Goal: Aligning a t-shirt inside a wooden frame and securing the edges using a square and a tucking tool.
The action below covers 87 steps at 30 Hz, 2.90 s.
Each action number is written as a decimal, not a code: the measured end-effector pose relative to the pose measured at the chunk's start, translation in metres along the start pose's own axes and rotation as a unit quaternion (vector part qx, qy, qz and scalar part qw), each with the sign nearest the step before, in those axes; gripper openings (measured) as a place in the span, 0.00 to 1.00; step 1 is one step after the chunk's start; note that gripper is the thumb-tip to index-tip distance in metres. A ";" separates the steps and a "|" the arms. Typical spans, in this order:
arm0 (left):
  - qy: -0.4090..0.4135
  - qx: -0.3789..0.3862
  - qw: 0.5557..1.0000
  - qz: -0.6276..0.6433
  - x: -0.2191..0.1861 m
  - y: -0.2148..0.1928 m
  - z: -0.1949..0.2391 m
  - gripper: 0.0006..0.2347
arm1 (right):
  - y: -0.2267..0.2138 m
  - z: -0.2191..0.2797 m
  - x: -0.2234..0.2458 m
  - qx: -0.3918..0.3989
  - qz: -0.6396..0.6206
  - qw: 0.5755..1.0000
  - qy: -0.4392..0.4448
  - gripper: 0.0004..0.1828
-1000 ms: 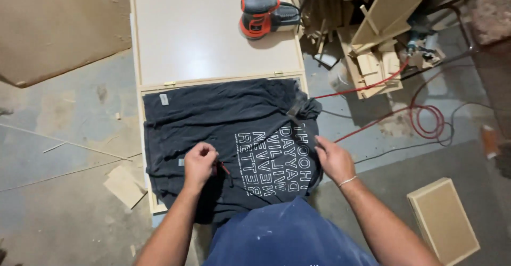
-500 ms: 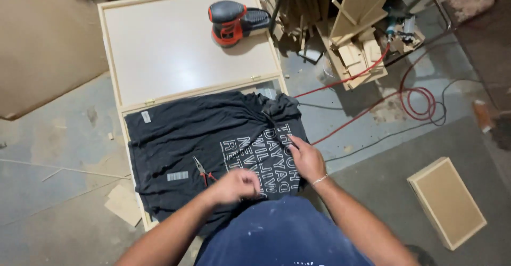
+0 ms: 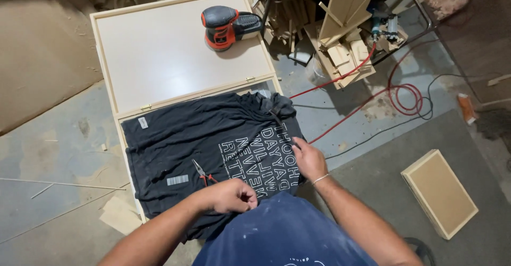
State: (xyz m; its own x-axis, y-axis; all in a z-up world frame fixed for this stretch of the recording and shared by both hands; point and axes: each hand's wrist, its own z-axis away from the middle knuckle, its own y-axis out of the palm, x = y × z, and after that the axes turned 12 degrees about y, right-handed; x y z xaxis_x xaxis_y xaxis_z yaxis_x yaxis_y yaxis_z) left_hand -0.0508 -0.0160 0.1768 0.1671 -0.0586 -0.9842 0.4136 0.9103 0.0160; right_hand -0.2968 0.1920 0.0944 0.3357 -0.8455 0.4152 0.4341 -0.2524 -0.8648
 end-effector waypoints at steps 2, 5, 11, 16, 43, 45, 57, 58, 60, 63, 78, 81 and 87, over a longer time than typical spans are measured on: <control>-0.010 -0.002 1.000 0.009 0.001 0.004 -0.005 0.08 | 0.006 0.002 0.009 -0.009 -0.004 1.000 -0.029 0.21; -0.033 -0.030 0.999 0.019 0.024 0.012 -0.018 0.05 | 0.002 0.001 0.026 0.014 -0.016 1.000 -0.019 0.21; -0.003 -0.197 0.978 -0.073 0.089 0.003 -0.055 0.04 | -0.030 0.019 0.032 0.024 -0.079 0.996 0.039 0.21; -0.007 -0.375 0.857 -0.354 0.092 -0.080 -0.096 0.05 | -0.032 0.029 0.004 -0.002 -0.071 0.994 0.083 0.21; 0.035 -0.411 0.718 -0.561 0.099 -0.189 -0.233 0.03 | 0.036 0.048 -0.019 0.080 -0.010 0.997 -0.022 0.21; 0.073 -0.416 0.735 -0.530 0.121 -0.174 -0.261 0.05 | 0.022 0.058 -0.014 0.054 -0.081 0.995 0.016 0.15; -0.047 -0.325 0.776 -0.538 0.110 -0.176 -0.261 0.10 | 0.009 0.120 -0.076 0.136 0.003 0.983 0.126 0.22; -0.046 -0.323 0.777 -0.538 0.110 -0.177 -0.264 0.10 | -0.003 0.126 -0.054 0.135 0.003 0.983 0.128 0.22; -0.054 -0.296 0.761 -0.575 0.112 -0.180 -0.268 0.10 | -0.027 0.139 -0.007 0.190 -0.033 0.956 0.223 0.29; -0.016 -0.330 0.746 -0.578 0.126 -0.179 -0.266 0.06 | -0.029 0.140 0.004 0.171 -0.060 0.959 0.220 0.20; 0.219 -0.398 0.618 -0.642 0.133 -0.166 -0.212 0.11 | 0.002 0.101 -0.051 -0.060 -0.138 0.989 -0.016 0.20; 0.246 -0.410 0.593 -0.648 0.138 -0.164 -0.215 0.09 | 0.019 0.113 -0.062 -0.002 -0.144 0.988 -0.050 0.22; 0.281 -0.399 0.581 -0.651 0.127 -0.160 -0.214 0.10 | 0.034 0.123 -0.076 0.044 -0.129 0.984 -0.113 0.20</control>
State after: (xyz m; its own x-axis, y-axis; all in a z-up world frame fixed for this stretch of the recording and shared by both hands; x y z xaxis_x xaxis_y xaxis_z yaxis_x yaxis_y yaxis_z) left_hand -0.2876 -0.0812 0.0111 -0.2346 -0.9718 0.0237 -0.7227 0.1580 -0.6729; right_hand -0.2049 0.3057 0.0675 0.3780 -0.6294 0.6789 0.5972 -0.3946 -0.6983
